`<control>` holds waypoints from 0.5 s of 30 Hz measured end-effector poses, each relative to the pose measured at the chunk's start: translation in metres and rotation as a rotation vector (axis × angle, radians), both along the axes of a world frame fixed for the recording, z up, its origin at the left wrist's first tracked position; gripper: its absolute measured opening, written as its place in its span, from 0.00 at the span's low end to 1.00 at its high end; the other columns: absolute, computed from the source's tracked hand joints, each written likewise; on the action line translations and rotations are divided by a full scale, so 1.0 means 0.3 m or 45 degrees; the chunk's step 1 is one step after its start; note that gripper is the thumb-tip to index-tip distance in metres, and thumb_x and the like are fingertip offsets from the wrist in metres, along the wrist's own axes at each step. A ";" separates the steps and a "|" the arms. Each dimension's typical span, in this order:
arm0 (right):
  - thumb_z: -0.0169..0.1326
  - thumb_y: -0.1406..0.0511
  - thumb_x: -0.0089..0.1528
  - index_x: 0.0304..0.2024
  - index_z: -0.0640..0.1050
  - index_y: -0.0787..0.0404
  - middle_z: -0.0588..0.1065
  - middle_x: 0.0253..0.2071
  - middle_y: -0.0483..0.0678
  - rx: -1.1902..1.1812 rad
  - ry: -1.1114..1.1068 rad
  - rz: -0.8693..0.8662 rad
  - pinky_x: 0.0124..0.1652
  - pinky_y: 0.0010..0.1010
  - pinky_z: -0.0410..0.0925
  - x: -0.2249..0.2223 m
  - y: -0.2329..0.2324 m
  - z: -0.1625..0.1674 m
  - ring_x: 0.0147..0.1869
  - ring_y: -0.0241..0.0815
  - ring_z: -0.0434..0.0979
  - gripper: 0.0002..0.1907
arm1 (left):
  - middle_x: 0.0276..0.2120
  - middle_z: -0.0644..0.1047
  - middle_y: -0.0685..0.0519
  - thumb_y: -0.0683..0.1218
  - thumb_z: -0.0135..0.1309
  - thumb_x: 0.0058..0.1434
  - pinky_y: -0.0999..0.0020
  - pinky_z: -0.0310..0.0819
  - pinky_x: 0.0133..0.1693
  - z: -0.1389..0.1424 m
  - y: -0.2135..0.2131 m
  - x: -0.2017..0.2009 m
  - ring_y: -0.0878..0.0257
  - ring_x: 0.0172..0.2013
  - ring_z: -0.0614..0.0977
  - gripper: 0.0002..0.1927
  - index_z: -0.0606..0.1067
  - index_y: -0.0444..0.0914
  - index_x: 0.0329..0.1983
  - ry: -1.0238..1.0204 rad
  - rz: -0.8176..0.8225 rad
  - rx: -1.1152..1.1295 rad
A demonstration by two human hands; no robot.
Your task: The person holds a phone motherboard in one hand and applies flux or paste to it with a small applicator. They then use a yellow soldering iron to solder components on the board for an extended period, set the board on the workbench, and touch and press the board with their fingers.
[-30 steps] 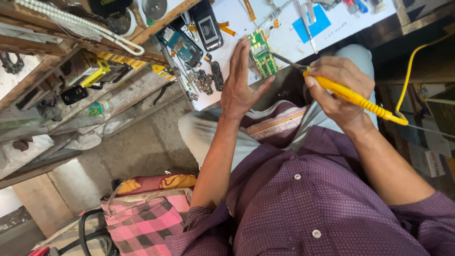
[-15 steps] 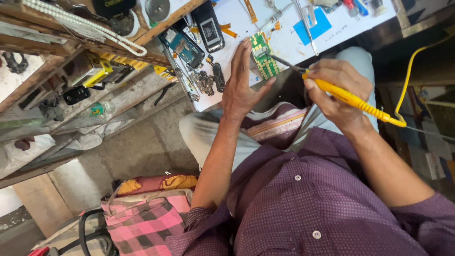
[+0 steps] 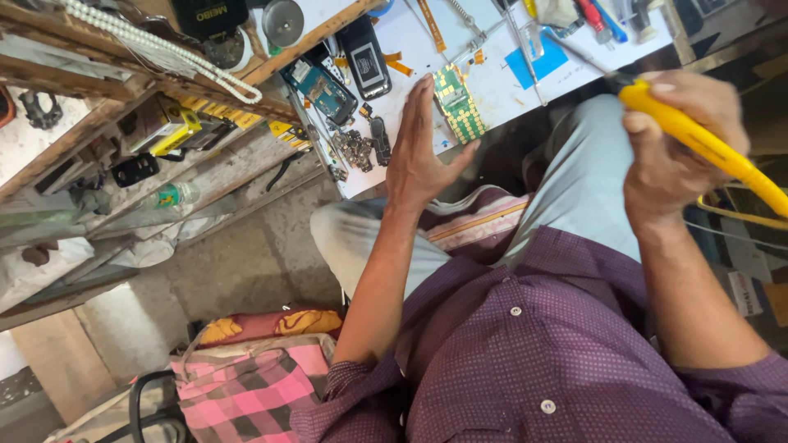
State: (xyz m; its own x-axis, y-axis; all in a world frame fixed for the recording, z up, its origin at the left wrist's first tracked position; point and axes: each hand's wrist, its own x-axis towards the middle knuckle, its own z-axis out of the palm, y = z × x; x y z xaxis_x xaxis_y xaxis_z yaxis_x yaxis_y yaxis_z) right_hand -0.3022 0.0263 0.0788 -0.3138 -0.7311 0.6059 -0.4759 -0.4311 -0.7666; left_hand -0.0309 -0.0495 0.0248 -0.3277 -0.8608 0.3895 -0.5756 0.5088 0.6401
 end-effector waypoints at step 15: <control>0.50 0.66 0.79 0.59 0.72 0.66 0.76 0.48 0.56 -0.384 -0.620 -0.133 0.46 0.34 0.75 -0.084 -0.147 0.175 0.44 0.45 0.79 0.10 | 0.68 0.66 0.37 0.56 0.68 0.52 0.33 0.43 0.70 0.023 -0.026 -0.045 0.41 0.72 0.61 0.53 0.56 0.30 0.73 -0.136 0.119 -0.034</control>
